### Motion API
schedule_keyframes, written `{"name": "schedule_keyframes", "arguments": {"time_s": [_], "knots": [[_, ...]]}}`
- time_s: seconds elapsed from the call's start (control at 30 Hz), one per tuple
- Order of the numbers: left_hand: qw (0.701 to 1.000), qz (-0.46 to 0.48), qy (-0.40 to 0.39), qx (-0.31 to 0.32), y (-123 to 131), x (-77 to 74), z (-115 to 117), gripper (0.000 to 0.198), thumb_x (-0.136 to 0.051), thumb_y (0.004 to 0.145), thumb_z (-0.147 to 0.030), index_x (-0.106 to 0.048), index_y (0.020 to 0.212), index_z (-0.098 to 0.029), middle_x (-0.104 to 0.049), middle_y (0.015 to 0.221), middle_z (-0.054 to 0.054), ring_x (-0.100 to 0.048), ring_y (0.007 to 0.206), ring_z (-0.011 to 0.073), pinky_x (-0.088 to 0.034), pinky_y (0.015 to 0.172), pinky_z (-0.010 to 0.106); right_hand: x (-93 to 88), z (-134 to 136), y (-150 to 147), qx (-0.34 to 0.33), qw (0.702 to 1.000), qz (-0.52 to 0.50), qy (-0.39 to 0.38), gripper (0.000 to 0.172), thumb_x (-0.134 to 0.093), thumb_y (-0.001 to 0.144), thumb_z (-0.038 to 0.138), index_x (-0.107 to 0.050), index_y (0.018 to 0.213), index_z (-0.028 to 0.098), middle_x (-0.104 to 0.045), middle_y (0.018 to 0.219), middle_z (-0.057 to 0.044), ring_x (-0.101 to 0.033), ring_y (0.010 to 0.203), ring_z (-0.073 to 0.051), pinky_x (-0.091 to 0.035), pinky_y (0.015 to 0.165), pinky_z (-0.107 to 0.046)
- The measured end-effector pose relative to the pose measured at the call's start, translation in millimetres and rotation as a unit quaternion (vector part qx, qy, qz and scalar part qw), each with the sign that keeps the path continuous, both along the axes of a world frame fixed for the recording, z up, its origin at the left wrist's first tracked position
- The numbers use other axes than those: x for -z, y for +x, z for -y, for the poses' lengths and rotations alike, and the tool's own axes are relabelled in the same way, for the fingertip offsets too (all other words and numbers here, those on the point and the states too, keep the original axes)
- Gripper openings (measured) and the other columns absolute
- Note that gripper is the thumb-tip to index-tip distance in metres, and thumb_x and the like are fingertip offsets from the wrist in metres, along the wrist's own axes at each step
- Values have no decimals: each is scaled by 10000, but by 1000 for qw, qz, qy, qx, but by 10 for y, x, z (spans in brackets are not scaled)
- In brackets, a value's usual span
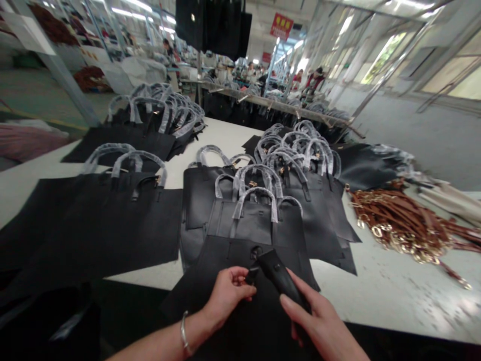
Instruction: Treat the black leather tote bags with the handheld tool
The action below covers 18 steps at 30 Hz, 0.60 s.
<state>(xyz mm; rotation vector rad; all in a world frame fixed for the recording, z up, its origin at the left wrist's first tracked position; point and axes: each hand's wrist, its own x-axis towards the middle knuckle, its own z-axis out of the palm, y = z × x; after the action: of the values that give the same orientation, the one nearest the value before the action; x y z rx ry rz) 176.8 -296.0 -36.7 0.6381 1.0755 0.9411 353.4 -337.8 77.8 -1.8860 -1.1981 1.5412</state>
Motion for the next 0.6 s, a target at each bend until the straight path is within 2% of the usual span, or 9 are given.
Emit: {"name": "schedule_keyframes", "arguments": {"time_s": [0.13,0.2,0.33,0.43,0.53,0.6], "knots": [[999,46,0,-26,95,-8,-28,336,-814,507,-180,-620,773,-109,-644,642,20,-565,526,109,-476,522,225,-84,96,30,18,997,4,-75,886,-646,720,595,-346,1454,200,-557,507,48,-567,480,-160,-387,438,-216],[998,58,9,-25,154,4,-52,336,-824,511,-208,-619,759,-113,-647,636,23,-572,530,115,-473,524,225,-111,120,18,24,996,2,-85,886,-639,721,601,-343,1454,198,-560,512,48,-562,472,-154,-379,432,-211],[999,24,12,-25,256,56,-73,276,-776,504,-120,-618,730,-121,-637,618,9,-571,520,122,-465,520,230,-148,106,-14,41,998,-10,-39,887,-630,740,598,-310,1463,196,-655,712,2,-561,498,-134,-414,456,-220],[999,-10,33,3,272,71,-52,209,-691,554,-61,-643,749,-119,-646,641,10,-583,568,132,-454,542,226,-118,107,-34,30,995,-4,-92,944,-658,682,635,-343,1449,182,-588,574,33,-545,482,-142,-387,427,-210],[986,-107,106,76,168,22,-74,169,-643,623,-65,-670,776,-132,-649,679,9,-588,632,149,-455,581,241,3,87,-18,27,996,-11,-87,983,-668,653,662,-357,1433,151,-531,506,55,-532,462,-148,-381,416,-214],[941,-241,209,116,21,-41,-157,150,-655,679,-115,-677,821,-157,-660,770,19,-599,740,177,-482,691,285,100,52,39,44,998,-10,-34,978,-639,687,678,-328,1442,141,-546,510,48,-547,466,-160,-408,432,-233]]}}
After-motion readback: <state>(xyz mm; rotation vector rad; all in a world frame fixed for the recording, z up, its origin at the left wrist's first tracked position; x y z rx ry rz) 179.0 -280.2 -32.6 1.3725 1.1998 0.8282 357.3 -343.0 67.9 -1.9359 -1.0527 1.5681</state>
